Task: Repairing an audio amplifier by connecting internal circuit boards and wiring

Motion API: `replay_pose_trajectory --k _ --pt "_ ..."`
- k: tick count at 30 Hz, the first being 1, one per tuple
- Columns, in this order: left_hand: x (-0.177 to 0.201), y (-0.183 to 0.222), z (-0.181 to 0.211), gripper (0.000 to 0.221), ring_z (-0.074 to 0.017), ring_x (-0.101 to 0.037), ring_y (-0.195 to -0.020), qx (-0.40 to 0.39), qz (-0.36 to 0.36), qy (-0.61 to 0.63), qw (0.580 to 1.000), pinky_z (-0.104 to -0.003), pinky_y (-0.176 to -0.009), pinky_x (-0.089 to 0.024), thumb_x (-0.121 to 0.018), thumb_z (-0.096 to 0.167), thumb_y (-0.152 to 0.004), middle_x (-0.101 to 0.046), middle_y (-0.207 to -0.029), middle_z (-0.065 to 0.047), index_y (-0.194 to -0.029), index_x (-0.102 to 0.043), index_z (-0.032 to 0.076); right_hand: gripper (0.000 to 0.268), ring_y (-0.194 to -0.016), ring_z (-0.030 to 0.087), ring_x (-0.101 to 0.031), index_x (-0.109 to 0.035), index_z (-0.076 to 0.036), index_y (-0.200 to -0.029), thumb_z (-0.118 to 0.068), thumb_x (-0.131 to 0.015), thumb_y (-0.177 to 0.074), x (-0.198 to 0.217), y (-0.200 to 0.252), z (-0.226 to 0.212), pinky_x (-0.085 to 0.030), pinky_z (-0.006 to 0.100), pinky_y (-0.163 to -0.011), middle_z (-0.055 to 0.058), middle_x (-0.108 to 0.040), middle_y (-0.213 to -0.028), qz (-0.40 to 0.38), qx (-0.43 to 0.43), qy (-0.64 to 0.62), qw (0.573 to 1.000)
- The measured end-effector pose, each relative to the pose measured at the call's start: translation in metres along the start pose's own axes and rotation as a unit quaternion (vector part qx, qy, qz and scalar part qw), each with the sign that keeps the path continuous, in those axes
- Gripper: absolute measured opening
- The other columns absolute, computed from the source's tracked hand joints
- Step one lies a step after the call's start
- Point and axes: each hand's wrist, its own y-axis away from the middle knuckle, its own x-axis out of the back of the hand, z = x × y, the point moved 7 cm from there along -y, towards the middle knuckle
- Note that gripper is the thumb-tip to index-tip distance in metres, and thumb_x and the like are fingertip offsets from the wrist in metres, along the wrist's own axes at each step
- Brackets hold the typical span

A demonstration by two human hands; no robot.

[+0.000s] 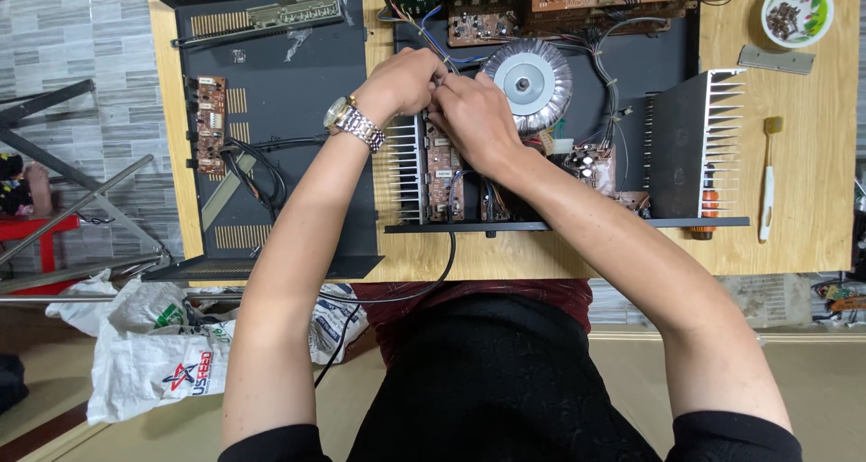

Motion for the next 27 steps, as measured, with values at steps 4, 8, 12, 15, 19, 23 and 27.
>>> replay_pose_trajectory --k 4,8,12,15,19,23,27 --pt "0.001 0.004 0.001 0.062 -0.0171 -0.049 -0.100 0.022 -0.013 0.018 1.000 -0.041 -0.061 -0.039 -0.036 -0.015 -0.082 -0.056 -0.078 0.002 -0.109 -0.075 0.026 0.012 -0.082 0.033 -0.065 -0.065 -0.007 -0.094 -0.015 -0.074 -0.093 -0.002 0.000 0.000 -0.046 0.046 -0.074 0.013 -0.070 -0.096 -0.001 -0.001 0.007 1.000" --pt "0.001 0.003 0.000 0.036 -0.0199 -0.035 -0.085 -0.016 0.019 0.014 1.000 -0.042 -0.061 -0.030 -0.036 -0.015 -0.081 -0.037 -0.071 -0.001 -0.082 -0.049 0.019 0.015 -0.086 0.034 -0.066 -0.067 -0.005 -0.099 -0.020 -0.070 -0.097 -0.003 -0.001 0.000 -0.047 0.047 -0.076 0.014 -0.071 -0.099 0.001 -0.004 0.006 1.000" --pt "0.010 0.015 0.002 0.037 -0.0197 -0.032 -0.068 0.008 0.070 0.047 0.996 -0.042 -0.059 -0.025 -0.039 -0.001 -0.093 -0.023 -0.059 -0.002 -0.062 -0.033 0.017 0.016 -0.085 0.031 -0.067 -0.070 -0.002 -0.102 -0.017 -0.071 -0.096 -0.003 -0.002 -0.002 -0.049 0.047 -0.079 0.014 -0.073 -0.101 -0.014 -0.015 -0.002 1.000" --pt "0.013 0.019 -0.008 0.035 -0.0316 -0.062 -0.081 -0.051 0.131 0.101 0.985 -0.047 -0.070 -0.041 -0.041 0.023 -0.108 -0.070 -0.080 -0.007 -0.081 -0.059 0.012 0.014 -0.083 0.032 -0.064 -0.066 -0.003 -0.097 -0.017 -0.069 -0.097 -0.002 -0.001 -0.003 -0.045 0.044 -0.073 0.014 -0.070 -0.096 0.009 0.010 0.025 1.000" --pt "0.023 0.077 0.011 0.021 -0.0221 -0.054 -0.079 -0.063 0.164 0.137 0.975 -0.040 -0.071 -0.041 -0.044 0.024 -0.110 -0.063 -0.095 -0.005 -0.101 -0.058 0.011 0.013 -0.079 0.031 -0.062 -0.062 -0.008 -0.092 -0.017 -0.068 -0.098 0.000 -0.001 -0.003 -0.043 0.043 -0.072 0.010 -0.065 -0.090 0.007 0.011 0.033 0.999" --pt "-0.010 0.104 0.023 0.014 -0.0312 -0.058 -0.106 -0.085 0.362 -0.144 0.917 -0.048 -0.083 -0.051 -0.062 0.019 -0.101 -0.058 -0.107 -0.011 -0.104 -0.066 0.006 0.014 -0.082 0.028 -0.062 -0.060 -0.011 -0.090 -0.020 -0.070 -0.095 -0.010 0.003 0.007 -0.041 0.040 -0.073 0.005 -0.059 -0.086 0.015 0.013 0.002 1.000" --pt "-0.080 0.146 0.069 0.027 -0.0256 -0.063 -0.112 -0.162 0.539 -0.304 0.769 -0.045 -0.098 -0.049 -0.058 0.034 -0.104 -0.066 -0.113 -0.010 -0.111 -0.069 0.010 0.019 -0.083 0.024 -0.062 -0.062 -0.015 -0.092 -0.023 -0.079 -0.088 -0.020 0.004 0.013 -0.042 0.036 -0.074 0.000 -0.056 -0.084 0.033 0.017 -0.047 0.998"
